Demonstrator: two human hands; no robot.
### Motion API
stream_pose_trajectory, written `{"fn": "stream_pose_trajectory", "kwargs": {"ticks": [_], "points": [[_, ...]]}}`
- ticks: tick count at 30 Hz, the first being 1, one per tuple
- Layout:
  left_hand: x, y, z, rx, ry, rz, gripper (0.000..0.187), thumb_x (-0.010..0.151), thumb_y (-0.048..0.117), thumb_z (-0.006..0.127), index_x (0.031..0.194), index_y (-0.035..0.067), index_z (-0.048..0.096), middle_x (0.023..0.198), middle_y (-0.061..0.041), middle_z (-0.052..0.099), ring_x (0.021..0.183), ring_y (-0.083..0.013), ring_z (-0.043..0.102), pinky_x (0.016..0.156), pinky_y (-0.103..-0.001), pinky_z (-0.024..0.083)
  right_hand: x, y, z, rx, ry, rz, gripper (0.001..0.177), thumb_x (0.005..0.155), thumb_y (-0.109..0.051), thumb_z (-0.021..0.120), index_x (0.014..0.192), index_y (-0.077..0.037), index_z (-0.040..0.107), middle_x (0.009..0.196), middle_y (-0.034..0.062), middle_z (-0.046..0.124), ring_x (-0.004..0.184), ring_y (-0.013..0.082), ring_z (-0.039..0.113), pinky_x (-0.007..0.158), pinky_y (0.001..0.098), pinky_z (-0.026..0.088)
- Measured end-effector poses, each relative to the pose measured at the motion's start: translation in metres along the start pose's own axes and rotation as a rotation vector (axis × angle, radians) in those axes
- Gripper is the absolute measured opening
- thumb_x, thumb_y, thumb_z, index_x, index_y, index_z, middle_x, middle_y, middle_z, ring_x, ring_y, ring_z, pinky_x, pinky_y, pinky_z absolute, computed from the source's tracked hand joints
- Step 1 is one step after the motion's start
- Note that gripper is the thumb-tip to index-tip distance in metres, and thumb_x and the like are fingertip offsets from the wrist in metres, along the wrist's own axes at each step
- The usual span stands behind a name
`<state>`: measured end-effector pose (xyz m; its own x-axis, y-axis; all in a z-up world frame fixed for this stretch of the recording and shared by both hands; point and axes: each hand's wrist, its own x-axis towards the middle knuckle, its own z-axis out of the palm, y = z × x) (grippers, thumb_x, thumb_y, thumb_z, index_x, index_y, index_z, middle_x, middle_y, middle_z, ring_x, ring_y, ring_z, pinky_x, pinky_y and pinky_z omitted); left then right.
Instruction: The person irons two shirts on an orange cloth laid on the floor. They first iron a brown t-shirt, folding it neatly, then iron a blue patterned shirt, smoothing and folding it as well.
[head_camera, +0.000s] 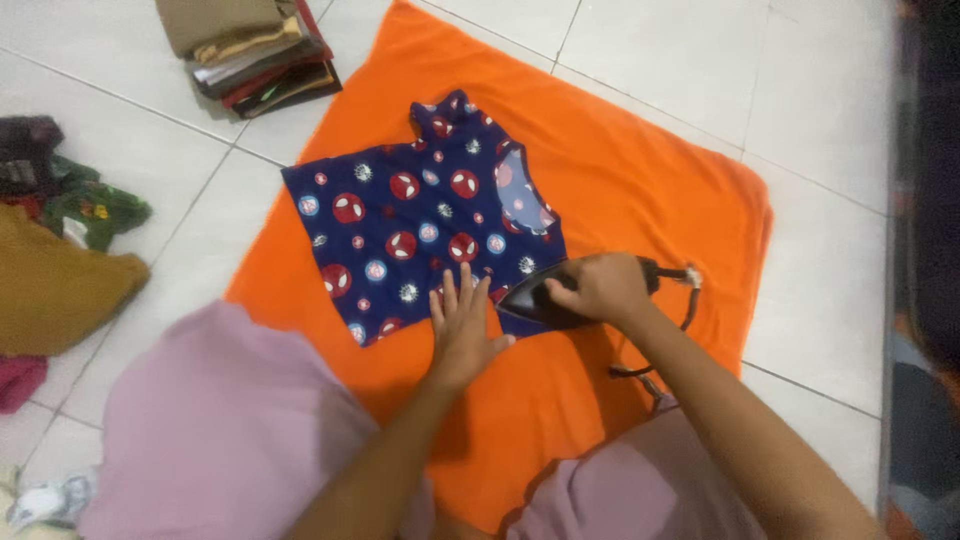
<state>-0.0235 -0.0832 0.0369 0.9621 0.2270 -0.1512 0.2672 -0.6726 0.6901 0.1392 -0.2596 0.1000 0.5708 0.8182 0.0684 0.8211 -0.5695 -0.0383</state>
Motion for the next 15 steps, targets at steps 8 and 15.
{"fn": "stream_pose_trajectory", "kwargs": {"ticks": [8, 15], "points": [[0.003, 0.001, -0.001, 0.019, -0.045, -0.025, 0.101, 0.074, 0.036, 0.088, 0.154, 0.007, 0.032, 0.168, -0.021, 0.008, 0.155, -0.0413, -0.001, 0.122, -0.061, 0.000, -0.012, 0.040, -0.004, -0.061, -0.081, 0.172, 0.044, 0.083, -0.057, 0.064, 0.082, -0.016, 0.080, 0.069, 0.0090, 0.073, 0.060, 0.0305, 0.070, 0.058, 0.0440, 0.054], [0.004, -0.006, 0.007, 0.030, -0.020, 0.013, 0.103, 0.075, 0.038, 0.088, 0.154, 0.005, 0.031, 0.167, -0.023, 0.008, 0.155, -0.0431, 0.000, 0.121, -0.063, 0.000, -0.024, 0.092, -0.023, -0.090, -0.147, 0.602, 0.054, 0.084, -0.067, 0.063, 0.096, -0.018, 0.082, 0.085, 0.0156, 0.076, 0.079, 0.0350, 0.071, 0.068, 0.0479, 0.054]]}}
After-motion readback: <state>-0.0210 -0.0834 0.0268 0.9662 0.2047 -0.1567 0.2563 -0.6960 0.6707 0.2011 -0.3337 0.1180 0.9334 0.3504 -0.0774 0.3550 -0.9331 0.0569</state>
